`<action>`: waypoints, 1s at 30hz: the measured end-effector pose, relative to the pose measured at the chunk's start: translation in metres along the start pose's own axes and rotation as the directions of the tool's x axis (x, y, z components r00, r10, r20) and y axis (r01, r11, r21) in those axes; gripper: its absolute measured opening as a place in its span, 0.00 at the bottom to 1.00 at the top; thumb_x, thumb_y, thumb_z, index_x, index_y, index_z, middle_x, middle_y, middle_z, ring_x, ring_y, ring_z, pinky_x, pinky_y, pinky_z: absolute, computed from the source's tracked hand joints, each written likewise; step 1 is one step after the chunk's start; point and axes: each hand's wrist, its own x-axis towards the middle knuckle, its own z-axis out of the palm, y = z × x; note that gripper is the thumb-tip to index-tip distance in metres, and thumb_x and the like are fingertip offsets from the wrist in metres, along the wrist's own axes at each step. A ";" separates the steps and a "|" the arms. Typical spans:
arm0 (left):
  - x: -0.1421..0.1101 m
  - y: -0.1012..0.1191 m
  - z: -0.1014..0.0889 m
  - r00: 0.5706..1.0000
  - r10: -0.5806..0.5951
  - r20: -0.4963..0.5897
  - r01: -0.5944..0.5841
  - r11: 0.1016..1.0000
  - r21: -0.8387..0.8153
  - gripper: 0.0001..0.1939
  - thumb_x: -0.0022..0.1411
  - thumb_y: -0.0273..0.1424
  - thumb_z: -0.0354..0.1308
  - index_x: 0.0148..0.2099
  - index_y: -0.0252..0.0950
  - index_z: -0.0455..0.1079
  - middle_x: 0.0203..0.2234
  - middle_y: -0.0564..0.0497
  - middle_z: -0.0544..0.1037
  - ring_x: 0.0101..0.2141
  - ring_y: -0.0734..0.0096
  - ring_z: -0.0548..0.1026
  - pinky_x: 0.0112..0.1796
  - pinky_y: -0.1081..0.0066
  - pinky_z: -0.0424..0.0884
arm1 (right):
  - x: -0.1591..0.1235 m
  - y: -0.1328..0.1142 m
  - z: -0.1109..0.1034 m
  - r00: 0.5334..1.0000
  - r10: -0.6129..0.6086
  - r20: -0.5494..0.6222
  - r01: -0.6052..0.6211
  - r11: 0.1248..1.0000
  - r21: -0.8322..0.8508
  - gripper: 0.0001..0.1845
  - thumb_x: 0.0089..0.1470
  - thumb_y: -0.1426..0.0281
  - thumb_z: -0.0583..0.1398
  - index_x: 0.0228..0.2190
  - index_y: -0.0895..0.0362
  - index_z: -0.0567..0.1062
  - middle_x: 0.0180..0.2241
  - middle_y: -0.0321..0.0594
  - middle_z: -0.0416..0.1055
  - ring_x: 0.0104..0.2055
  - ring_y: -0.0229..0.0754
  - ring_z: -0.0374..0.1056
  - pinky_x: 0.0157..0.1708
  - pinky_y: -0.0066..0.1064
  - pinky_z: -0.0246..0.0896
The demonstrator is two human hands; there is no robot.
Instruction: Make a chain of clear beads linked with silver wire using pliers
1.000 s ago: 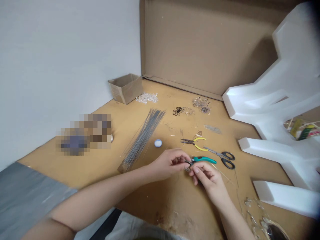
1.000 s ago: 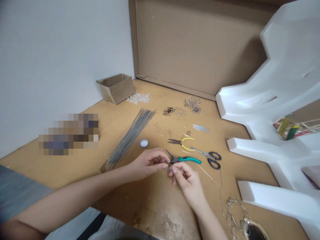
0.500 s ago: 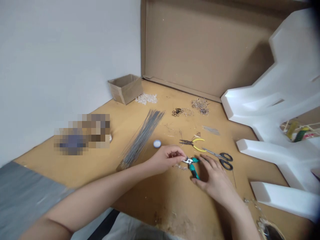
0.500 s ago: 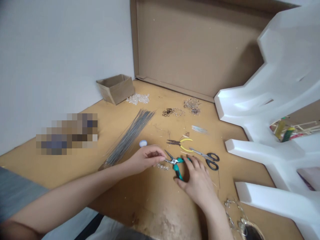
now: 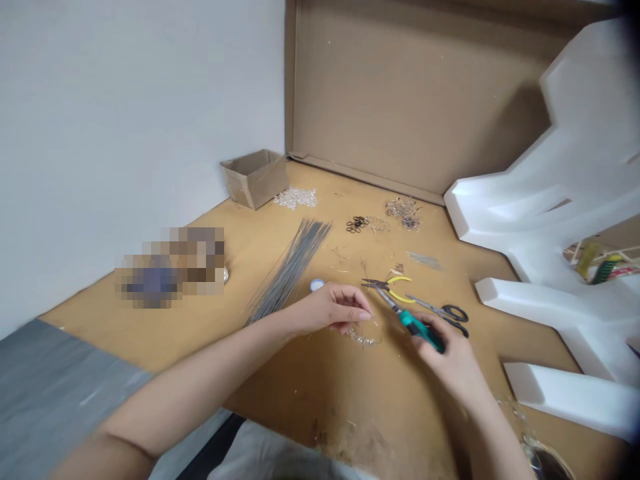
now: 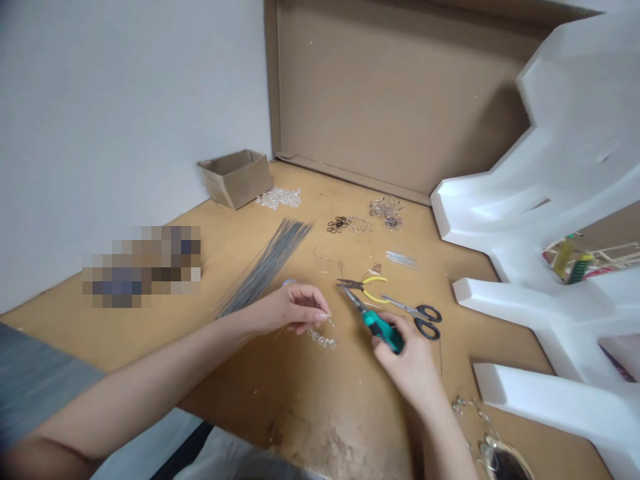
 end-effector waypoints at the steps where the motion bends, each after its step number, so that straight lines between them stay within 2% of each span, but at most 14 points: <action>1: 0.000 0.001 0.001 0.999 0.008 -0.034 -0.007 1.000 0.018 0.12 0.50 0.35 0.61 0.31 0.31 0.68 0.17 0.57 0.68 0.16 0.84 0.63 0.17 0.80 0.55 | 0.000 0.000 -0.004 0.999 0.042 0.027 -0.046 0.978 0.201 0.19 0.46 0.61 0.54 0.39 0.56 0.71 0.36 0.46 0.72 0.33 0.48 0.68 0.29 0.36 0.63; 3: 0.000 0.002 0.002 0.993 0.038 -0.115 -0.030 0.997 0.071 0.11 0.50 0.35 0.60 0.31 0.31 0.69 0.17 0.56 0.68 0.17 0.83 0.64 0.18 0.80 0.57 | 0.000 -0.002 -0.009 0.988 0.076 0.133 -0.136 0.833 0.536 0.23 0.50 0.57 0.47 0.41 0.57 0.70 0.34 0.48 0.72 0.27 0.45 0.67 0.22 0.35 0.61; 4: 0.001 0.002 0.003 0.987 0.058 -0.151 -0.043 0.994 0.100 0.11 0.51 0.35 0.60 0.31 0.30 0.69 0.16 0.56 0.68 0.17 0.83 0.64 0.19 0.80 0.58 | -0.001 -0.004 -0.009 0.979 0.065 0.192 -0.175 0.751 0.637 0.25 0.51 0.56 0.45 0.42 0.57 0.69 0.35 0.49 0.72 0.26 0.45 0.67 0.21 0.35 0.61; 6: 0.001 0.001 0.005 0.976 0.093 -0.196 -0.065 0.987 0.144 0.11 0.51 0.34 0.59 0.32 0.31 0.69 0.16 0.57 0.67 0.18 0.83 0.63 0.20 0.80 0.58 | -0.002 -0.007 -0.008 0.955 0.043 0.293 -0.249 0.651 0.717 0.28 0.51 0.54 0.44 0.44 0.57 0.69 0.37 0.50 0.71 0.28 0.46 0.68 0.23 0.35 0.61; 9: 0.002 -0.001 0.007 0.960 0.147 -0.238 -0.110 0.980 0.164 0.10 0.51 0.34 0.59 0.31 0.32 0.67 0.16 0.58 0.67 0.18 0.84 0.62 0.20 0.80 0.58 | -0.006 -0.008 -0.003 0.919 0.006 0.393 -0.317 0.602 0.733 0.27 0.51 0.55 0.47 0.46 0.57 0.68 0.39 0.50 0.70 0.32 0.47 0.68 0.26 0.35 0.62; 12: 0.001 -0.002 0.006 0.946 0.191 -0.261 -0.148 0.973 0.177 0.10 0.51 0.34 0.59 0.30 0.32 0.65 0.17 0.58 0.67 0.18 0.84 0.62 0.20 0.81 0.58 | -0.011 -0.005 0.000 0.894 -0.040 0.447 -0.333 0.609 0.720 0.24 0.53 0.58 0.49 0.47 0.58 0.67 0.40 0.49 0.70 0.33 0.46 0.67 0.29 0.36 0.61; 17: 0.002 0.001 -0.001 0.944 0.190 -0.270 -0.145 0.973 0.181 0.11 0.52 0.36 0.59 0.31 0.32 0.65 0.18 0.57 0.66 0.20 0.82 0.64 0.23 0.79 0.61 | -0.017 -0.010 -0.007 0.828 -0.100 0.552 -0.333 0.703 0.628 0.20 0.54 0.62 0.52 0.46 0.59 0.69 0.38 0.47 0.70 0.33 0.44 0.66 0.35 0.37 0.60; 21: 0.004 0.002 -0.004 0.925 0.240 -0.295 -0.195 0.965 0.174 0.11 0.52 0.35 0.59 0.32 0.32 0.65 0.23 0.54 0.69 0.24 0.81 0.66 0.27 0.77 0.62 | -0.017 -0.017 -0.009 0.791 -0.081 0.606 -0.351 0.751 0.559 0.18 0.55 0.62 0.52 0.43 0.58 0.70 0.36 0.45 0.71 0.34 0.45 0.66 0.36 0.38 0.61; 26: 0.005 -0.001 -0.004 0.911 0.281 -0.302 -0.226 0.952 0.204 0.10 0.53 0.34 0.58 0.32 0.32 0.66 0.24 0.53 0.70 0.26 0.79 0.67 0.29 0.76 0.63 | -0.016 -0.014 -0.007 0.770 -0.044 0.637 -0.392 0.755 0.526 0.16 0.56 0.63 0.52 0.42 0.57 0.71 0.35 0.44 0.71 0.34 0.44 0.67 0.36 0.37 0.61; 30: 0.005 -0.005 -0.005 0.876 0.370 -0.309 -0.303 0.921 0.244 0.08 0.55 0.32 0.56 0.36 0.33 0.65 0.25 0.54 0.70 0.27 0.78 0.69 0.31 0.75 0.65 | -0.016 -0.013 -0.008 0.757 -0.041 0.652 -0.413 0.742 0.528 0.18 0.56 0.63 0.52 0.44 0.58 0.70 0.35 0.45 0.71 0.34 0.44 0.67 0.36 0.38 0.61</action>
